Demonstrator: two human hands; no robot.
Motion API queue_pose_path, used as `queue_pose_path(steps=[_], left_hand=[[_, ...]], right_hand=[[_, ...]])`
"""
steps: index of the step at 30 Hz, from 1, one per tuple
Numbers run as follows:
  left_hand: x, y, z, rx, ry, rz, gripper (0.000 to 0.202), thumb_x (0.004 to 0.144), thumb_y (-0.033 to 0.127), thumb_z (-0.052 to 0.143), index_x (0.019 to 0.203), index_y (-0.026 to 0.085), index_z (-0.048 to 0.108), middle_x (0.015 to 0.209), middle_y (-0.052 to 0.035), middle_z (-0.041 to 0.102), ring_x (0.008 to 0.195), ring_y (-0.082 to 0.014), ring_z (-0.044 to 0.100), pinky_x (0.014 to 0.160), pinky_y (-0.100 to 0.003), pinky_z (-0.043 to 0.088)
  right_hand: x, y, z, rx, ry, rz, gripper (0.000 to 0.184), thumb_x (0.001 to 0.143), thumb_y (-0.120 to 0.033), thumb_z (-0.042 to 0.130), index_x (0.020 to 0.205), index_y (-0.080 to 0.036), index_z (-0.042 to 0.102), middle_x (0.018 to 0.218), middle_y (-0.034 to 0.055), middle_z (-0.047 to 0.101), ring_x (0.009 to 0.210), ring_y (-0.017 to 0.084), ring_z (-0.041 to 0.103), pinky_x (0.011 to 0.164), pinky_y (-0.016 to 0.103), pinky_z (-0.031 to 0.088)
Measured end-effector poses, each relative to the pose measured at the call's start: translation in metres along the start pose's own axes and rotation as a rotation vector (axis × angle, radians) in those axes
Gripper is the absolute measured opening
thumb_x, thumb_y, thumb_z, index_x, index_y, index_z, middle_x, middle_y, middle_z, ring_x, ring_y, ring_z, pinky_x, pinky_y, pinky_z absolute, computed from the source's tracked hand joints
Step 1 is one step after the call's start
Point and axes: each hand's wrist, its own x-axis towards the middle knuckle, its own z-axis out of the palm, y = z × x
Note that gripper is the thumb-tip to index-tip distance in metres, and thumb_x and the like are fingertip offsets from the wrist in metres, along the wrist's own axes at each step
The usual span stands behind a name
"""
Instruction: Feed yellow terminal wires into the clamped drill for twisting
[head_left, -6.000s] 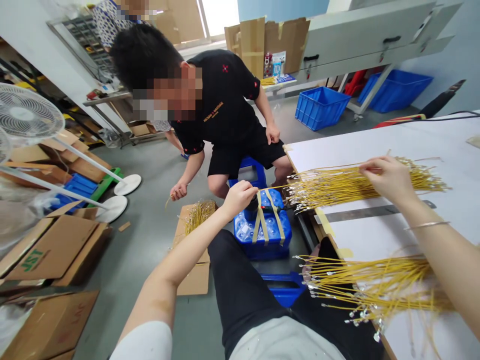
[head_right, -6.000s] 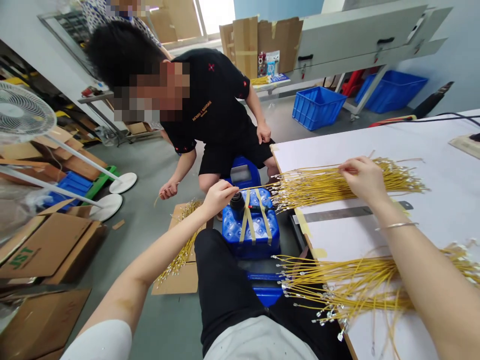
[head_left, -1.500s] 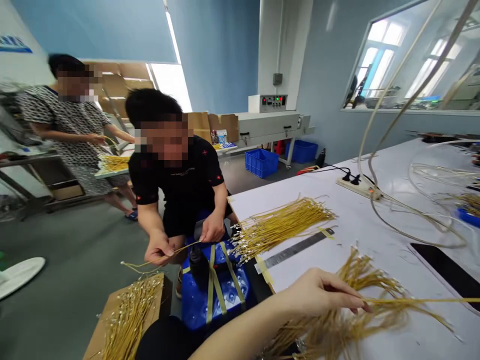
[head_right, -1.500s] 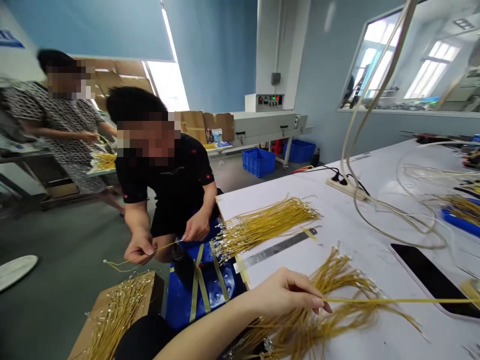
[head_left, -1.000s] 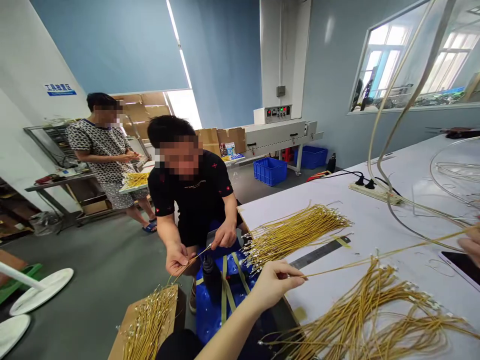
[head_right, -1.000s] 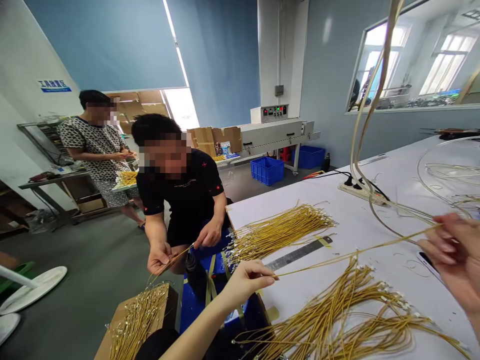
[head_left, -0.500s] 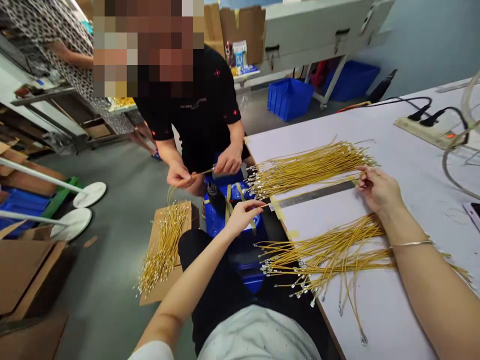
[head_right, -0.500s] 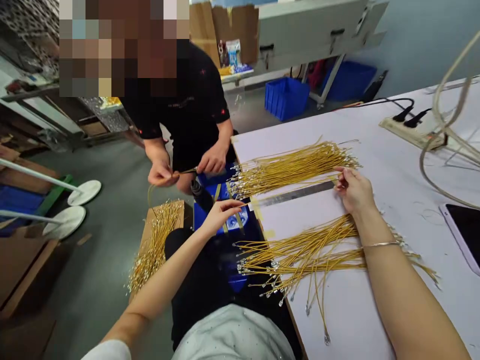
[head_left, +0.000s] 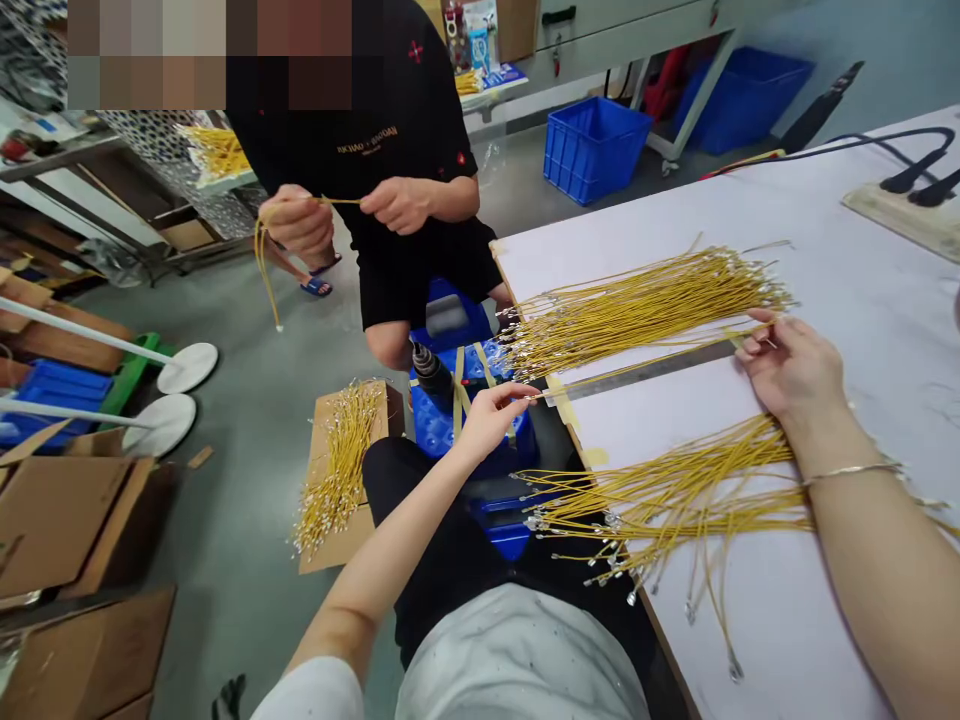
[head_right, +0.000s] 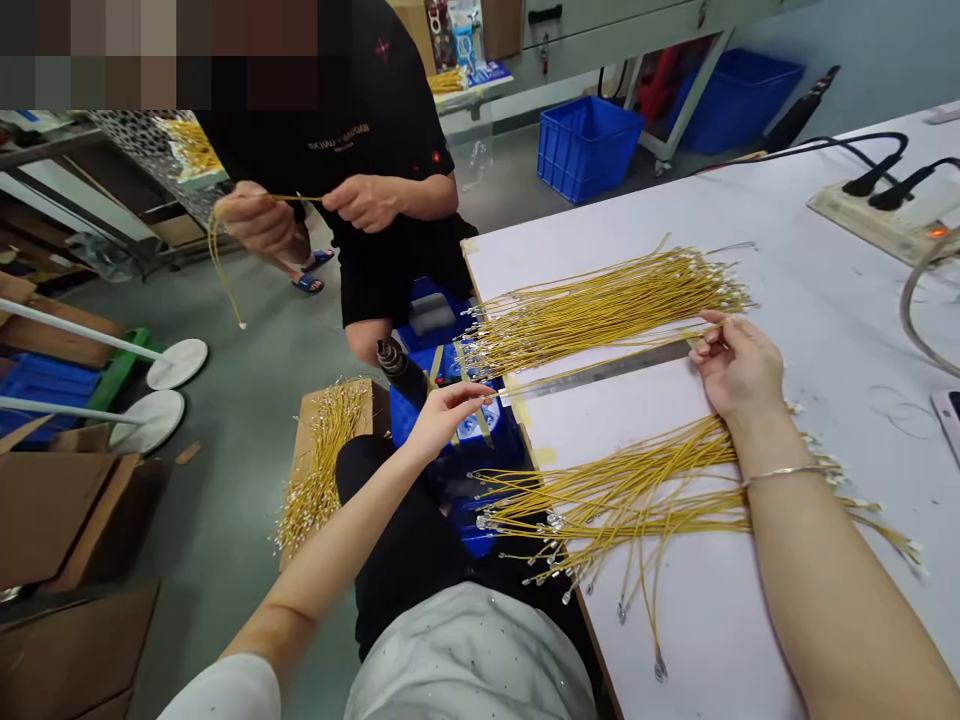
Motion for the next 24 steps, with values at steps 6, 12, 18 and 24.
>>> queue_pose_path(steps=[6, 12, 18, 24], left_hand=[[-0.001, -0.011, 0.004, 0.097, 0.117, 0.144, 0.018, 0.081, 0.024, 0.066, 0.090, 0.016, 0.079, 0.087, -0.0062, 0.074, 0.067, -0.0128, 0.056, 0.061, -0.024, 0.041], [-0.002, -0.010, 0.008, 0.183, 0.142, 0.200, 0.028, 0.080, 0.011, 0.054, 0.095, 0.018, 0.078, 0.094, -0.0060, 0.074, 0.085, -0.0170, 0.065, 0.074, -0.025, 0.047], [0.002, -0.007, 0.013, 0.125, 0.095, 0.046, 0.023, 0.086, 0.031, 0.057, 0.090, 0.016, 0.073, 0.085, -0.0041, 0.075, 0.078, -0.0173, 0.065, 0.071, -0.025, 0.046], [0.006, -0.010, 0.017, 0.127, 0.045, 0.012, 0.026, 0.082, 0.039, 0.062, 0.076, 0.015, 0.069, 0.067, -0.0020, 0.069, 0.063, -0.0142, 0.058, 0.063, -0.024, 0.041]], right_hand=[[0.003, 0.006, -0.001, -0.041, 0.106, -0.081, 0.009, 0.080, -0.010, 0.070, 0.076, -0.012, 0.062, 0.065, -0.0007, 0.053, 0.051, 0.004, 0.044, 0.045, 0.015, 0.035], [0.008, 0.011, -0.003, -0.094, 0.198, -0.129, 0.017, 0.085, -0.001, 0.051, 0.079, -0.011, 0.063, 0.066, 0.0023, 0.058, 0.052, 0.007, 0.053, 0.047, 0.014, 0.042], [0.010, 0.015, -0.005, -0.111, 0.199, -0.178, 0.023, 0.082, 0.004, 0.044, 0.082, -0.013, 0.061, 0.071, 0.0009, 0.060, 0.050, 0.006, 0.054, 0.045, 0.015, 0.042], [0.013, 0.015, -0.009, -0.310, 0.280, -0.209, 0.019, 0.083, 0.000, 0.049, 0.084, -0.012, 0.063, 0.071, 0.0009, 0.062, 0.053, 0.005, 0.055, 0.045, 0.012, 0.044]])
